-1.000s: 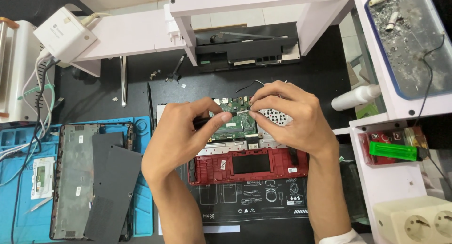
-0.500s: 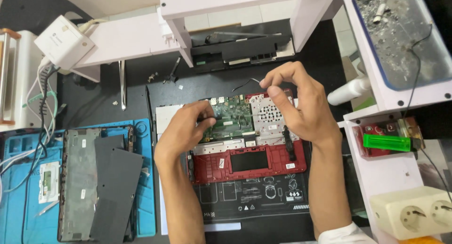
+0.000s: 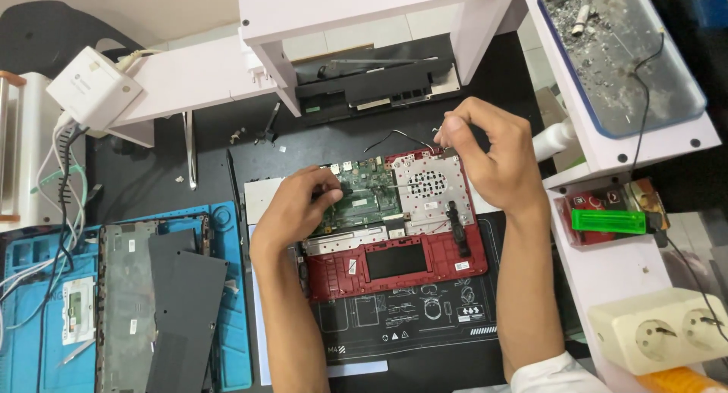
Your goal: Repairing a laptop by manipulating the motherboard and internal components.
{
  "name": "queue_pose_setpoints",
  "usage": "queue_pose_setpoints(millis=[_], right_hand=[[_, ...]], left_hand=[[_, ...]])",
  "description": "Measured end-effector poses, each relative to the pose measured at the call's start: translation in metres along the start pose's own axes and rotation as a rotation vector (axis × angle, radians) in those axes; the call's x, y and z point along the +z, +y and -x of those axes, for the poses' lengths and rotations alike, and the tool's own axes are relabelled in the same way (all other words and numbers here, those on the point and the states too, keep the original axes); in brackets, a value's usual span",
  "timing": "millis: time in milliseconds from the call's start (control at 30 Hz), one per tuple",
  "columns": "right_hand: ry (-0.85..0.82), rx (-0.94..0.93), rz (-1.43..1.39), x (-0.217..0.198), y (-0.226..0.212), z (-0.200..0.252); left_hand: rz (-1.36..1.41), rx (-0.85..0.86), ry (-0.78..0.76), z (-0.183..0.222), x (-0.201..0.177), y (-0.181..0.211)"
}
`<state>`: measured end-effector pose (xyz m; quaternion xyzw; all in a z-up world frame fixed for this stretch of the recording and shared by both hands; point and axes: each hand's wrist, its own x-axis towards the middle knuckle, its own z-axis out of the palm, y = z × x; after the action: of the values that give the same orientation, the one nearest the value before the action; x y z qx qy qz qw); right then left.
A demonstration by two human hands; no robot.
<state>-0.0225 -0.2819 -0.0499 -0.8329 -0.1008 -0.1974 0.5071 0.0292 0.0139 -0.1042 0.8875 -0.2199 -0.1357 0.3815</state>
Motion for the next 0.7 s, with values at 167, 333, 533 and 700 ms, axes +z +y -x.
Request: queue_pose_setpoints(millis=[167, 333, 533, 700], right_hand=[[0.012, -0.009, -0.031, 0.002, 0.003, -0.002], [0.036, 0.012, -0.179, 0.004, 0.001, -0.001], [0.042, 0.076, -0.374, 0.007, 0.002, 0.003], [0.005, 0.069, -0.353, 0.011, -0.008, 0.0]], left_hand=[[0.021, -0.027, 0.099, 0.009, -0.018, 0.024], [0.042, 0.099, 0.28, 0.029, -0.052, 0.065], [0.005, 0.107, 0.399, 0.042, -0.072, 0.093], [-0.081, 0.181, 0.434, 0.043, -0.069, 0.093]])
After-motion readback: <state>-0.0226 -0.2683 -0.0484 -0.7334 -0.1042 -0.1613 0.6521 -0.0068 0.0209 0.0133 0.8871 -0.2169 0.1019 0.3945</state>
